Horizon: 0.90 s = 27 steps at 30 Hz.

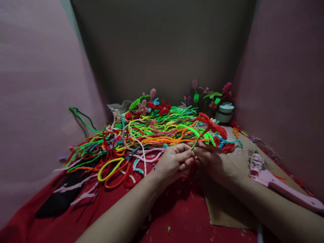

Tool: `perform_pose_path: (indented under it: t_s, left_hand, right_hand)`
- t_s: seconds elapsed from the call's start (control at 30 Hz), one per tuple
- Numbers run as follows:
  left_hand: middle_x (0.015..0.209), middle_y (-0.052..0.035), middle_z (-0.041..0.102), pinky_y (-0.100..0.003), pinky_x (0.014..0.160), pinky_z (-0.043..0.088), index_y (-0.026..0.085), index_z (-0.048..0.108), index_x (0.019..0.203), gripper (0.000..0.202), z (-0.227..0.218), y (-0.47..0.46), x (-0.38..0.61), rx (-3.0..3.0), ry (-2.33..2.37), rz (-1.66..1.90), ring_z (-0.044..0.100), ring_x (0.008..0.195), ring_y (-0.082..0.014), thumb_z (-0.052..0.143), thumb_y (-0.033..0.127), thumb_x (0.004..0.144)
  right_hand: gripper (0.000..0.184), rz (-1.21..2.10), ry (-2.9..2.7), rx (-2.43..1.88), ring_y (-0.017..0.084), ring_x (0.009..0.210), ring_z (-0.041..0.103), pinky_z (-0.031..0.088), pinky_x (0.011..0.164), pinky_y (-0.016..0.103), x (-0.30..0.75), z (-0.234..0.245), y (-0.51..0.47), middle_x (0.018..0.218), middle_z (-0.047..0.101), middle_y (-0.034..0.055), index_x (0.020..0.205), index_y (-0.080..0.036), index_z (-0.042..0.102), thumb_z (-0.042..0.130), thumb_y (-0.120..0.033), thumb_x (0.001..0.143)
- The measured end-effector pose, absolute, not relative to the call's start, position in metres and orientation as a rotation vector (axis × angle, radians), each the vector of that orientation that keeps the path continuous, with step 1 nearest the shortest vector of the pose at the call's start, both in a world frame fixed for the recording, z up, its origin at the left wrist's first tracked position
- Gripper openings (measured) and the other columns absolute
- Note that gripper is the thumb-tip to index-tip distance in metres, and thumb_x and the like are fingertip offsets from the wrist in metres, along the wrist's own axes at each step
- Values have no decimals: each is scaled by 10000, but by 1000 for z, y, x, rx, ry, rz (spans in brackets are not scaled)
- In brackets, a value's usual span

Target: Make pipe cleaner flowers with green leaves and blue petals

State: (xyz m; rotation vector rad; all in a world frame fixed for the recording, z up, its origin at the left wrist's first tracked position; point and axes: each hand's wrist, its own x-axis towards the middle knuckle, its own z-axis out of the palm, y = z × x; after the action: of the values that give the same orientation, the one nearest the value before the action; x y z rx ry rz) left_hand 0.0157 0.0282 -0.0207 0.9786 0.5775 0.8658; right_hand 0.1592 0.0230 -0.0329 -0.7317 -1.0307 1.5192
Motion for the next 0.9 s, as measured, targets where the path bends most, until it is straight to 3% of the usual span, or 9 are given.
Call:
perform_pose_path:
  t_s: [0.13,0.27,0.4,0.5,0.67,0.77,0.9]
  left_hand:
    - [492,87,374,-130,335,163,153,518,812,159,-24,31,12,935,438,727,172,319,1,595,283,766]
    - [514,54,451,-154,363,247,147,516,728,168,-22,32,14,1155,548,776,296,333,-18,537,299,799]
    - [683,-17,583,-219,575,404,164,596,779,129,-24,27,17,1788,920,1081,520,575,-101,505,252,809]
    - [769,-33,617,-251,697,400,195,624,824,136,-30,23,18,2136,1045,1208,553,714,-140,489,202,806]
    - [614,7,555,-207,514,373,186,615,768,169,-29,23,23,1764,1022,1201,482,521,-93,462,235,820]
    - [513,37,493,-175,393,299,154,568,696,160,-22,24,26,1413,933,1125,391,388,-51,510,273,786]
    - [483,51,475,-133,355,262,136,529,689,169,-17,26,23,1169,773,1031,351,348,-17,578,283,756]
  right_hand:
    - [100,1640,-921,-681,94,515,501,411,533,235,157,-30,22,586,596,-23,674,-189,679,733,-209,592]
    - [117,1588,-875,-734,106,537,513,415,565,253,158,-31,24,582,585,-33,619,-197,639,740,-199,561]
    - [97,1554,-876,-741,118,595,539,422,608,262,159,-37,25,653,611,-31,687,-204,638,707,-195,619]
    - [65,1441,-955,-803,139,666,548,424,642,265,160,-41,24,719,632,-9,710,-193,656,687,-201,653]
    - [108,1278,-1194,-851,189,758,553,436,693,304,159,-32,20,745,643,12,784,-221,683,650,-275,697]
    - [122,1361,-1204,-744,186,741,554,442,673,317,157,-27,17,793,644,22,829,-232,679,617,-263,729]
    - [77,1435,-1153,-696,157,696,546,432,679,315,157,-32,18,779,633,13,799,-225,666,602,-231,758]
